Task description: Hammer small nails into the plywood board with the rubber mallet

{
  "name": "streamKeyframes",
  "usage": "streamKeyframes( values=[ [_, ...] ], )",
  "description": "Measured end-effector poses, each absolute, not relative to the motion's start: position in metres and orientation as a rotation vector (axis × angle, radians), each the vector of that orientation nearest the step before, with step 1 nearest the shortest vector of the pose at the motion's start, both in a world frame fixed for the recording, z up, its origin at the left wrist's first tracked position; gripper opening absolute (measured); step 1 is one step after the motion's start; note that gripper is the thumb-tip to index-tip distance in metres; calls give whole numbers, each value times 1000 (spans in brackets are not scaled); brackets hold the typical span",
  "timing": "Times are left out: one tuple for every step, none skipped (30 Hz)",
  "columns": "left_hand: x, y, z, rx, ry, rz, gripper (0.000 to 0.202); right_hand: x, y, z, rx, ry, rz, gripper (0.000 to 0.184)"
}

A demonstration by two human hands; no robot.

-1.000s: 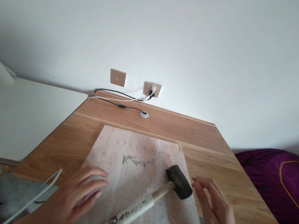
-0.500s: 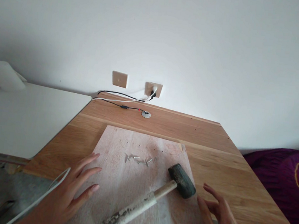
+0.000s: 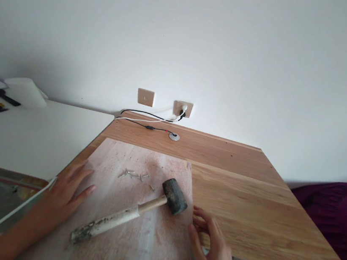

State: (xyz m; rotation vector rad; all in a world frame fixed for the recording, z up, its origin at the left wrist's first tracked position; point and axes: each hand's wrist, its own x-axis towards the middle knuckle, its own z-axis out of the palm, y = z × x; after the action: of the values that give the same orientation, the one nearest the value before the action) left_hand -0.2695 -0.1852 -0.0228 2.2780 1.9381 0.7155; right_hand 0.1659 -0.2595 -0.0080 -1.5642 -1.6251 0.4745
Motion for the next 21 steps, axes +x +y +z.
streamKeyframes(
  values=[
    [-277,-183,-23,2232,1971,697,54,157,-257,-8,-1552,-1637,438,29],
    [-284,-181,-23,2180,2008,676,56,148,-253,-8,-1537,-1662,415,27],
    [-291,-178,-22,2125,2049,662,58,140,-250,-8,-1524,-1676,390,27],
    [-298,-175,-21,2072,2091,656,59,133,-246,-7,-1510,-1686,380,26],
    [-304,-173,-19,2031,2126,663,61,127,-243,-6,-1490,-1704,397,26],
    [-310,-170,-18,2002,2153,679,61,123,-239,-5,-1473,-1712,425,25],
    [-313,-168,-16,1982,2172,693,62,119,-236,-5,-1456,-1710,455,25],
    [-315,-166,-15,1964,2190,701,62,116,-234,-5,-1438,-1705,488,25],
    [-315,-164,-14,1945,2207,697,62,115,-232,-6,-1418,-1698,524,25],
    [-313,-164,-13,1926,2224,686,62,114,-231,-8,-1399,-1685,559,25],
    [-310,-163,-12,1913,2242,669,63,115,-231,-11,-1382,-1664,593,25],
    [-306,-163,-12,1906,2260,650,64,116,-232,-15,-1370,-1638,628,25],
    [-301,-163,-11,1906,2279,630,66,118,-234,-19,-1361,-1613,661,26],
    [-298,-163,-11,1910,2297,612,68,120,-236,-23,-1360,-1589,686,27],
    [-295,-163,-10,1916,2307,600,70,122,-238,-26,-1363,-1569,698,27],
    [-294,-163,-10,1921,2307,595,71,125,-240,-29,-1374,-1549,695,28],
    [-295,-163,-9,1923,2297,596,71,127,-241,-31,-1392,-1529,681,28],
    [-297,-164,-9,1924,2278,600,69,129,-243,-32,-1409,-1514,669,29],
    [-300,-165,-8,1924,2256,604,68,131,-244,-32,-1422,-1509,663,29],
    [-305,-166,-8,1923,2240,607,67,132,-244,-32,-1435,-1510,664,30],
    [-309,-167,-7,1922,2238,607,66,133,-244,-31,-1447,-1513,663,30]
  ],
)
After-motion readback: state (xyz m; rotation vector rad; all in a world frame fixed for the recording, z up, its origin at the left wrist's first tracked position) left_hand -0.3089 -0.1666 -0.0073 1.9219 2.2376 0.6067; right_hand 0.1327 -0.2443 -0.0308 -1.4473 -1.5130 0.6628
